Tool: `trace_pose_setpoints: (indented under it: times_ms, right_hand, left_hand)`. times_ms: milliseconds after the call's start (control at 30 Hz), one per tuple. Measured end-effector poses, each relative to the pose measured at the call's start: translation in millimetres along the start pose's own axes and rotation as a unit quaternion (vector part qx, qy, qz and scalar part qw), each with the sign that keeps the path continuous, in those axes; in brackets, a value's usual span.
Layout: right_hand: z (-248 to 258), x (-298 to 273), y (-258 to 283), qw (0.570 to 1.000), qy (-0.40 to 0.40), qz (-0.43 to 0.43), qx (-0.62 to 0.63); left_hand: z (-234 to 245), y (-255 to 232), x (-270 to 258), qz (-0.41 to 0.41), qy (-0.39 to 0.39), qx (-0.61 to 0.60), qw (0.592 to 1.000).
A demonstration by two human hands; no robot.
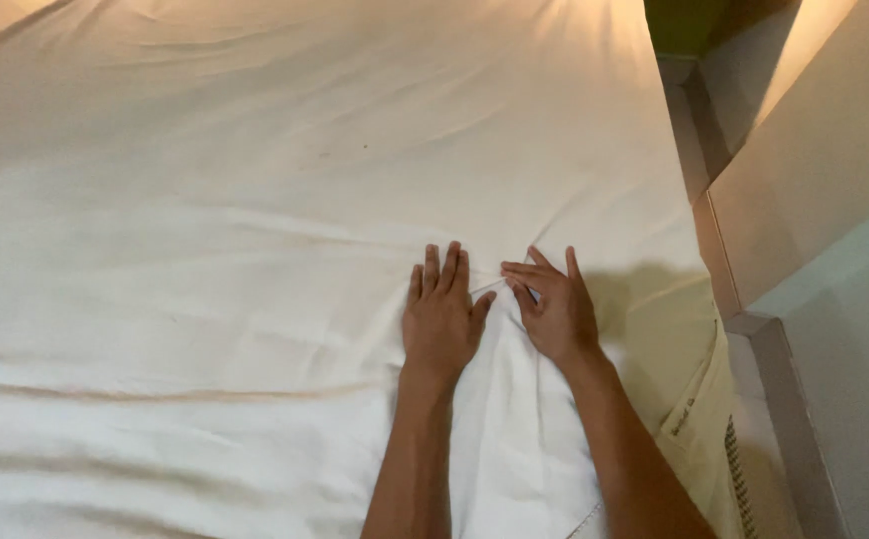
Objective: The person smooths and tucks a white fitted sheet over a hotel bed mattress. They press and pull the sheet across the top surface, then work around the corners, gathering and tucking the sheet edges under the mattress at each corner and smoothing the fabric flat.
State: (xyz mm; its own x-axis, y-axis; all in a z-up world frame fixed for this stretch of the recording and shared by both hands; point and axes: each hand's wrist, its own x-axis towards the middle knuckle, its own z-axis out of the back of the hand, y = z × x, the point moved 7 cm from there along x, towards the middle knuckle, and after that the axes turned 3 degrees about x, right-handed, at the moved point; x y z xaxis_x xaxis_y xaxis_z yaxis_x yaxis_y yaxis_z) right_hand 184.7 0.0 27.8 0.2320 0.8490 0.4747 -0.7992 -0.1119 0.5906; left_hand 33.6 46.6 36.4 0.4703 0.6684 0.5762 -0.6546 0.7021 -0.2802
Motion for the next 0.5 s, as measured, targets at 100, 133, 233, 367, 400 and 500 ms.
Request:
trace_pose_setpoints:
  times_ms: [100,133,233,367,400,500]
  right_hand:
    - [-6.4,-0.4,-11.0,0.999,0.023,-0.043,-0.02]
    - [-1.6,1.8,-5.8,0.999,0.015,-0.038,-0.019]
    - [4.8,4.3,8.8,0.999,0.042,-0.022,-0.013]
    - [-3.3,11.3,18.5,0.994,0.099,-0.029,-0.022]
    - [-8.2,4.4,10.0,0.987,0.132,-0.07,-0.05]
    - [-14.3,7.6,-0.1,0.985,0.143,-0.046,-0.086]
  left_hand:
    - [-2.2,-3.5,-0.6,0.026,0.045,-0.012,0.999]
    - [-4.1,-4.2,0.3,0.02,0.038,-0.01,0.999]
    - [-9.0,-5.1,0.4,0.024,0.045,-0.018,0.999]
    - [-1.4,-2.1,3.8,0.028,0.037,-0.054,0.997]
    - [-5.9,-5.5,0.1,0.018,0.041,-0.053,0.998]
    - [-2.6,-9.0,2.3,0.023,0.04,-0.061,0.997]
